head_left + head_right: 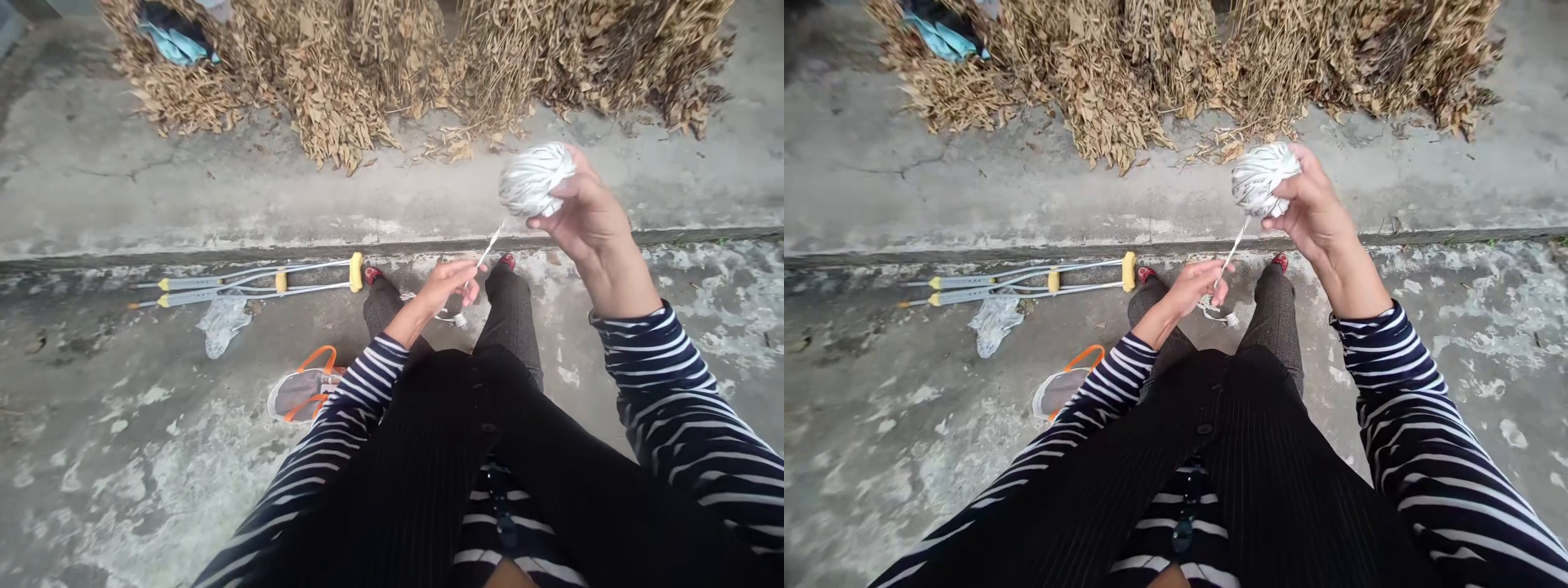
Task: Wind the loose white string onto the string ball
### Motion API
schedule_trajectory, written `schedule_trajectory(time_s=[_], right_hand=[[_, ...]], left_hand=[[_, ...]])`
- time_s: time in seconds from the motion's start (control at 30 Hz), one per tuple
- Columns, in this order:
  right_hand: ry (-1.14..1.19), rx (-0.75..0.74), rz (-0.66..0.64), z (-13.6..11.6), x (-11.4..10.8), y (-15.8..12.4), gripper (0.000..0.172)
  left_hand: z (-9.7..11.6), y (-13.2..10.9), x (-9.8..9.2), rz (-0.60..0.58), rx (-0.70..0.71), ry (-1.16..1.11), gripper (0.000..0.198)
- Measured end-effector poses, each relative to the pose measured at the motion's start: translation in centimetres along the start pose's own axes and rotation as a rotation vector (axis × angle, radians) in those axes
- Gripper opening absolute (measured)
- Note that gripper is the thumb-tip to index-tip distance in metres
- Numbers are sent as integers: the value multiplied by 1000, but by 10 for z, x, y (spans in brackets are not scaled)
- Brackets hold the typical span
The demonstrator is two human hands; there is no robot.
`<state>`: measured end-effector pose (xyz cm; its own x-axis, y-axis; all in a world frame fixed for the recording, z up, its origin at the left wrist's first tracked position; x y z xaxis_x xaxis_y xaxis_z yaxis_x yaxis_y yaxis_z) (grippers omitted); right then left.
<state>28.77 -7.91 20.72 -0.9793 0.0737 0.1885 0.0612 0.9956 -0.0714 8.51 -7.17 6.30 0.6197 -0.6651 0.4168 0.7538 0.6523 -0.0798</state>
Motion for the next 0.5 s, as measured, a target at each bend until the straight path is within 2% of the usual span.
schedule_trajectory(time_s=[0.13,0.3,0.4,0.5], right_hand=[[57,65,48,10,-18,13,55],[-22,38,57,4,-18,10,56],[-79,31,30,-6,-8,2,57],[-65,26,-31,-14,10,-6,57]], left_hand=[[-4,-15,1,-28,-106,-2,55],[-17,-16,-13,-36,-166,-60,54],[-28,-10,-28,53,-200,-37,52],[-34,2,-45,276,-287,190,40]])
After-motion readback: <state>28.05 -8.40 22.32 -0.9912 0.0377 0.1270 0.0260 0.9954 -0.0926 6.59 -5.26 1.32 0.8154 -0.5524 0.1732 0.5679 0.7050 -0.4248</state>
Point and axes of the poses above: each hand's wrist, its own y-axis towards the middle knuckle, its own x-axis out of the palm, z = x × y, the point moved 3 cm from there along y, towards the middle knuckle, and after that the axes turned 3 degrees about x, right-handed, at the moved point
